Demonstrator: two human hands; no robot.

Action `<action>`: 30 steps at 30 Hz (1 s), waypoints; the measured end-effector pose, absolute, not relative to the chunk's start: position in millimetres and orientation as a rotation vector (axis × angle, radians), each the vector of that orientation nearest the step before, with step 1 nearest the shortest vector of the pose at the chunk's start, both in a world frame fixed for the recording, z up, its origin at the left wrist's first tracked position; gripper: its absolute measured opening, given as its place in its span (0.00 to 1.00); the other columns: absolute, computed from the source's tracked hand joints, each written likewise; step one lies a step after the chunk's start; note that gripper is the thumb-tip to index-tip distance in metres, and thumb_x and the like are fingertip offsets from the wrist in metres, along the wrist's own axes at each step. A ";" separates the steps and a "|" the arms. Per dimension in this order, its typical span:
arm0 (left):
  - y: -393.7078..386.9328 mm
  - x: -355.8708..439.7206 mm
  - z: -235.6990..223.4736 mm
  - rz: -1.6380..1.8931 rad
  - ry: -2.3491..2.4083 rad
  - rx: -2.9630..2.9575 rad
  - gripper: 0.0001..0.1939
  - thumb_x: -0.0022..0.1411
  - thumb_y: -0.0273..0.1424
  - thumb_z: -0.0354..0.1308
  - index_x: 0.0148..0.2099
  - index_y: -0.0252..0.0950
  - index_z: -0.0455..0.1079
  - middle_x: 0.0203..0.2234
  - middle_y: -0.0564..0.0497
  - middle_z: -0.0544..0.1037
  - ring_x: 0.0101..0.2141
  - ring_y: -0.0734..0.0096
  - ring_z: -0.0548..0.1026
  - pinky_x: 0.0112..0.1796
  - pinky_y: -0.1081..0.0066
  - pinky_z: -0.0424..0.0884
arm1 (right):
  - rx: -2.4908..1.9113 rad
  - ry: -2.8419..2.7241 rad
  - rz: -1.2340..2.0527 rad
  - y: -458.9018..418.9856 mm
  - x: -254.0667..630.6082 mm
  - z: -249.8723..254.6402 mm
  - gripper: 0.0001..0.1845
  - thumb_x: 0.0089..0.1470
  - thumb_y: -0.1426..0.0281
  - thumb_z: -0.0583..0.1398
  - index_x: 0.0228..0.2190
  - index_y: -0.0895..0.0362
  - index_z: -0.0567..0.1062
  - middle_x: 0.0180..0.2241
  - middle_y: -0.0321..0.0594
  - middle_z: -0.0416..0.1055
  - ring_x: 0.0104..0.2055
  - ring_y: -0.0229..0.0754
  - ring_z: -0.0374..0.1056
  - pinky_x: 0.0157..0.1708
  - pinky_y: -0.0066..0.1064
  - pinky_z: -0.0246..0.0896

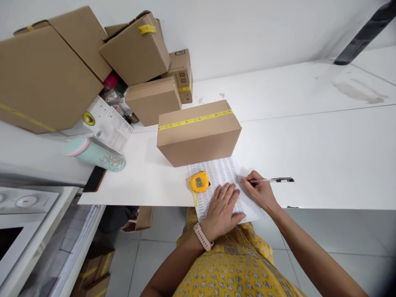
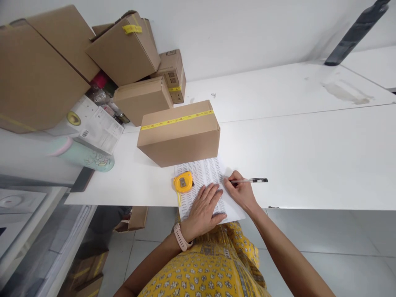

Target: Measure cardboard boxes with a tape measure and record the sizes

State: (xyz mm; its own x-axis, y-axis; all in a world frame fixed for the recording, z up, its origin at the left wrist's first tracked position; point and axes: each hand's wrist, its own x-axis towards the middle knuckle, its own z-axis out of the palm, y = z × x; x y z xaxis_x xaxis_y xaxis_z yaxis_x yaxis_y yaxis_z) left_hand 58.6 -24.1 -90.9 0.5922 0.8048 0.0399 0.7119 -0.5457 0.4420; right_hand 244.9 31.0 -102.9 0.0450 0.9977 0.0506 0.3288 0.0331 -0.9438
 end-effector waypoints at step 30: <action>-24.4 59.0 -89.7 0.343 1.224 2.446 0.36 0.70 0.50 0.49 0.69 0.30 0.53 0.69 0.40 0.55 0.70 0.55 0.47 0.69 0.52 0.43 | -1.438 -1.437 0.909 32.1 242.2 -99.0 0.15 0.55 0.61 0.61 0.24 0.54 0.64 0.18 0.30 0.58 0.21 0.34 0.53 0.22 0.28 0.50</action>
State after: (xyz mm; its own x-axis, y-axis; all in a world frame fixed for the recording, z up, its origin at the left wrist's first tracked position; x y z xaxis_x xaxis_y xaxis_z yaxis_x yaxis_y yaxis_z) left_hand 59.0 -24.4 -89.7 0.5901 0.8060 0.0459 0.7124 -0.5467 0.4401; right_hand 242.2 32.1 -99.0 0.0612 0.9943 0.0869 0.3470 0.0605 -0.9359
